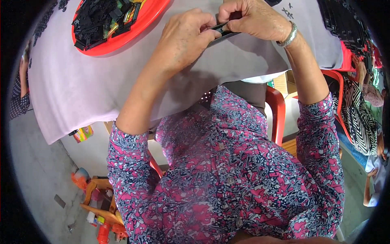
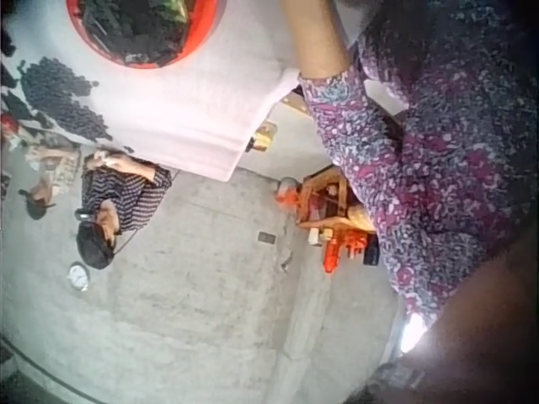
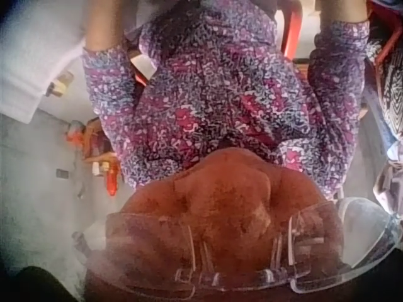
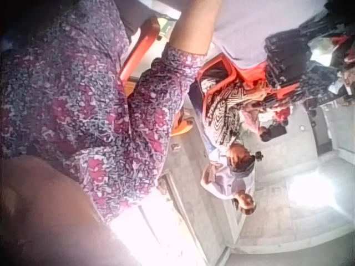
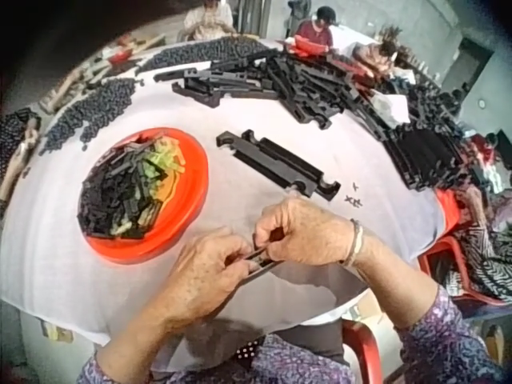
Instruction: The person assembles spirit levels by inserting bubble vials and small plastic components into black plastic casings by hand.
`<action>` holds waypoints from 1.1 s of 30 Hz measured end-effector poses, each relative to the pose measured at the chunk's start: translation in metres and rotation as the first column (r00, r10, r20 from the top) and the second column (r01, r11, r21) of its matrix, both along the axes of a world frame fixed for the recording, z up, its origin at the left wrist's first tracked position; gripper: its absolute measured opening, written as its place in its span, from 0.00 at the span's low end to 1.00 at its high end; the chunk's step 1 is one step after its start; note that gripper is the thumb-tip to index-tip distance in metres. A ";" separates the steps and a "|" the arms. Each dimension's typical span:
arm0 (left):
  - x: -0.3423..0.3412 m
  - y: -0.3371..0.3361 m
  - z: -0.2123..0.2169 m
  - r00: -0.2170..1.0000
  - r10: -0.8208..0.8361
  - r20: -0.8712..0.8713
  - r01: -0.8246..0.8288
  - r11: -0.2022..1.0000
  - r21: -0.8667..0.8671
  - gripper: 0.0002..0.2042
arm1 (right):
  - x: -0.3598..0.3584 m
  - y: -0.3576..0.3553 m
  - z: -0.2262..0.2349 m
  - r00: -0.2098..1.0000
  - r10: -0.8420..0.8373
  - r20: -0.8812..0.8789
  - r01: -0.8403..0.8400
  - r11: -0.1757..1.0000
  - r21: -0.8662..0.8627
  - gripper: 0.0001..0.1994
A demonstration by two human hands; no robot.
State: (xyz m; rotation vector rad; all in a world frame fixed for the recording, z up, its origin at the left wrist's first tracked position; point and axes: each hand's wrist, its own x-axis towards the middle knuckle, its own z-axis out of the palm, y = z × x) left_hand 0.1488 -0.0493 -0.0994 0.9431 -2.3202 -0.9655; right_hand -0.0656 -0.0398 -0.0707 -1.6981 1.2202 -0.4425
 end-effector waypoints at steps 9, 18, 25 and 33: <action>-0.004 0.000 -0.001 0.995 0.095 0.006 -0.095 0.992 0.087 0.08 | 0.004 0.004 -0.005 0.998 -0.055 -0.015 0.055 0.998 0.002 0.02; -0.006 0.001 0.004 0.993 0.085 0.082 -0.097 0.983 0.157 0.06 | 0.005 0.002 -0.006 0.991 -0.040 -0.128 0.028 0.996 -0.089 0.01; -0.007 0.001 -0.001 0.997 0.077 0.020 -0.080 0.980 0.184 0.06 | -0.007 0.002 -0.017 0.986 -0.054 0.159 0.043 0.996 0.072 0.04; -0.005 -0.003 -0.004 0.999 0.048 0.024 -0.052 0.982 0.180 0.07 | -0.007 -0.003 -0.010 0.996 -0.041 0.077 0.030 0.990 0.141 0.04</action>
